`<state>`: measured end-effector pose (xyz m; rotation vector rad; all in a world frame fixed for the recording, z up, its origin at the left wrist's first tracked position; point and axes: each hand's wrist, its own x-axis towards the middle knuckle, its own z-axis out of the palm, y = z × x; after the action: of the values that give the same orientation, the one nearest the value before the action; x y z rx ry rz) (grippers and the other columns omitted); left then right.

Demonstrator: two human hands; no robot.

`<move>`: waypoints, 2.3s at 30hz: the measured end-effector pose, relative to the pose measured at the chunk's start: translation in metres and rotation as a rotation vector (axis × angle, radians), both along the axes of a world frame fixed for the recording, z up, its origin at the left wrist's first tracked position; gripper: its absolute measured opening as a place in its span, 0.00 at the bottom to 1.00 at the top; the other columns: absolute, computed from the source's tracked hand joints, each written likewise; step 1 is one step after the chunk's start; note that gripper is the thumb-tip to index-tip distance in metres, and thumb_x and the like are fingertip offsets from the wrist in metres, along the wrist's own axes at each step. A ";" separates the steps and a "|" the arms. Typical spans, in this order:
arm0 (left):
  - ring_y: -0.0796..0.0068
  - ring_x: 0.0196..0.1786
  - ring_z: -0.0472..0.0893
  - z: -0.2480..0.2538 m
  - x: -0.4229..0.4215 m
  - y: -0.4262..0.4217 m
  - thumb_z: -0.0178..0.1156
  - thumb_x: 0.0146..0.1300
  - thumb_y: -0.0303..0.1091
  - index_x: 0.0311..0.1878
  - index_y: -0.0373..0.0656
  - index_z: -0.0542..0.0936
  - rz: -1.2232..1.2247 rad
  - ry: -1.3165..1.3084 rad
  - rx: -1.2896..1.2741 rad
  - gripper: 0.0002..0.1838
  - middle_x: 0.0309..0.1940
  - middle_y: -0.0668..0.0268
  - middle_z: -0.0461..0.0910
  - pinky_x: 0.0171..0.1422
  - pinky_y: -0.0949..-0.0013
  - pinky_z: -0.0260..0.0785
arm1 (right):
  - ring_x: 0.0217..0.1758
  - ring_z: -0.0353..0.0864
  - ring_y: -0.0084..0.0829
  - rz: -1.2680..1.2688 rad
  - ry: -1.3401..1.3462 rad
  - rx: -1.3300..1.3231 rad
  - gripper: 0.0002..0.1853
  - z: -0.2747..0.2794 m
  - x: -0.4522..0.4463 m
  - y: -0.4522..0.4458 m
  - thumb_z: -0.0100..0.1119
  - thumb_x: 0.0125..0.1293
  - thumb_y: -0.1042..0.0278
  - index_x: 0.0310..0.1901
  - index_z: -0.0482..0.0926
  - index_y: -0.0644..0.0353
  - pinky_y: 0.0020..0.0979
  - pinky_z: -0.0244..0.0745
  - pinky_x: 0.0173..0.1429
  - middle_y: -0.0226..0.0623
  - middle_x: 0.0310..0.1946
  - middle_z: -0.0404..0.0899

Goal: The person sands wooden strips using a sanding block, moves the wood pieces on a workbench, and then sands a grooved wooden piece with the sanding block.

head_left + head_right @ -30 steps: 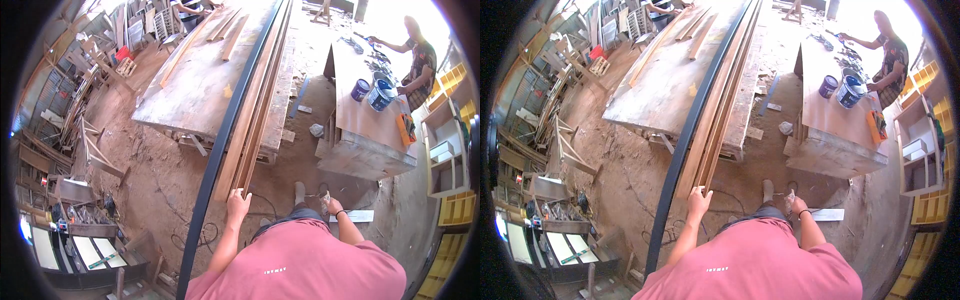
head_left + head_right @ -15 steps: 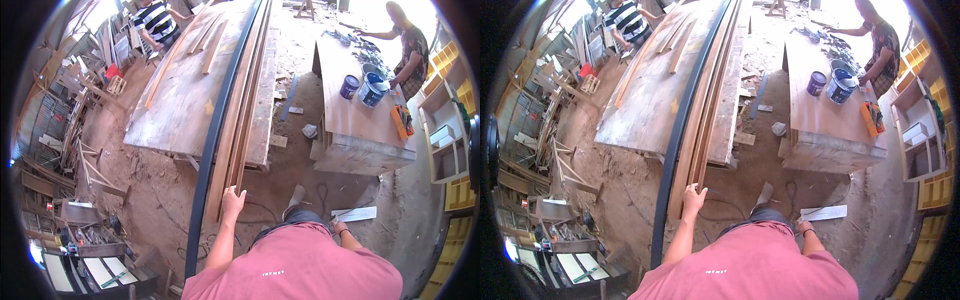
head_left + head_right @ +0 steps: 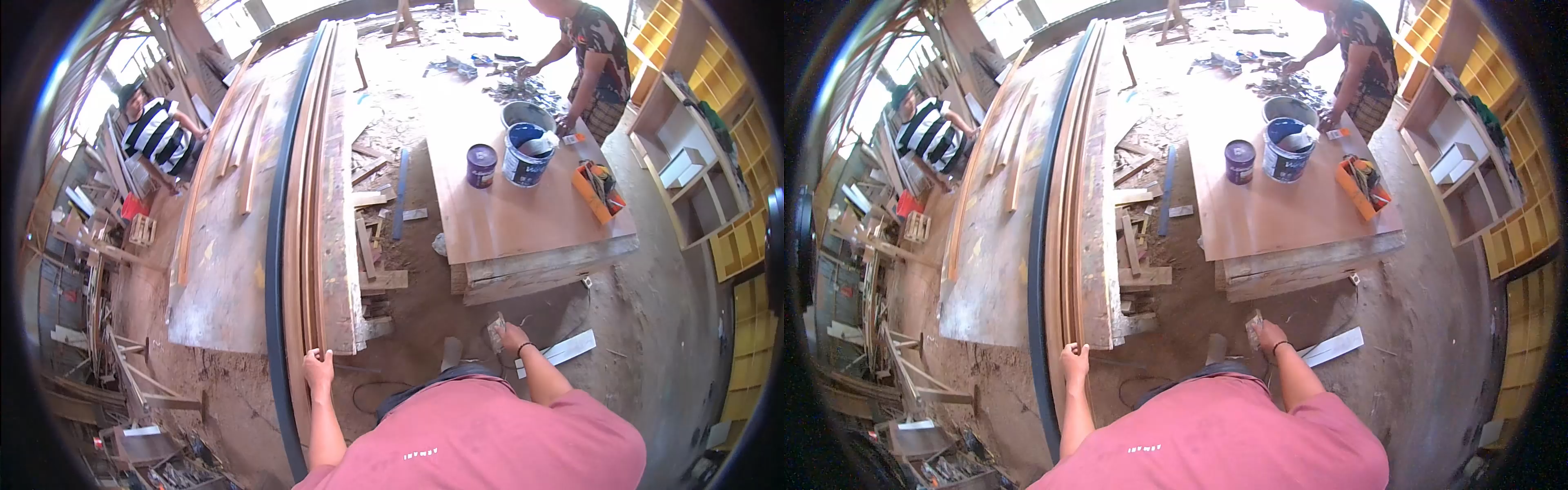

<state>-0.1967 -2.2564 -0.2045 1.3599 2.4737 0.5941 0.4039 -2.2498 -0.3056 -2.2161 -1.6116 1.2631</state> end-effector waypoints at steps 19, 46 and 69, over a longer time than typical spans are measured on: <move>0.49 0.49 0.88 -0.019 -0.012 0.180 0.77 0.65 0.46 0.49 0.34 0.87 -0.030 -0.025 0.032 0.23 0.44 0.50 0.89 0.58 0.50 0.80 | 0.63 0.81 0.68 -0.191 -0.084 -0.041 0.33 0.028 0.053 -0.024 0.52 0.83 0.37 0.55 0.82 0.69 0.60 0.76 0.65 0.68 0.55 0.85; 0.63 0.45 0.86 0.049 0.000 0.303 0.75 0.70 0.36 0.65 0.34 0.84 -0.272 -0.227 -0.055 0.25 0.50 0.56 0.85 0.54 0.60 0.83 | 0.67 0.85 0.51 -0.068 0.168 0.077 0.32 0.069 -0.108 0.320 0.54 0.85 0.41 0.68 0.80 0.65 0.46 0.76 0.71 0.56 0.62 0.87; 0.43 0.60 0.86 0.077 0.028 0.321 0.73 0.70 0.40 0.61 0.34 0.85 -0.059 -0.161 -0.172 0.23 0.56 0.46 0.86 0.66 0.49 0.79 | 0.62 0.86 0.63 0.560 -0.053 -0.105 0.39 -0.001 -0.208 0.542 0.53 0.80 0.29 0.55 0.84 0.70 0.55 0.80 0.63 0.67 0.54 0.87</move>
<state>-0.1691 -1.9358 -0.1274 1.2630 2.2910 0.4467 0.1954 -1.7073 -0.3068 -1.9256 -2.3426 1.4407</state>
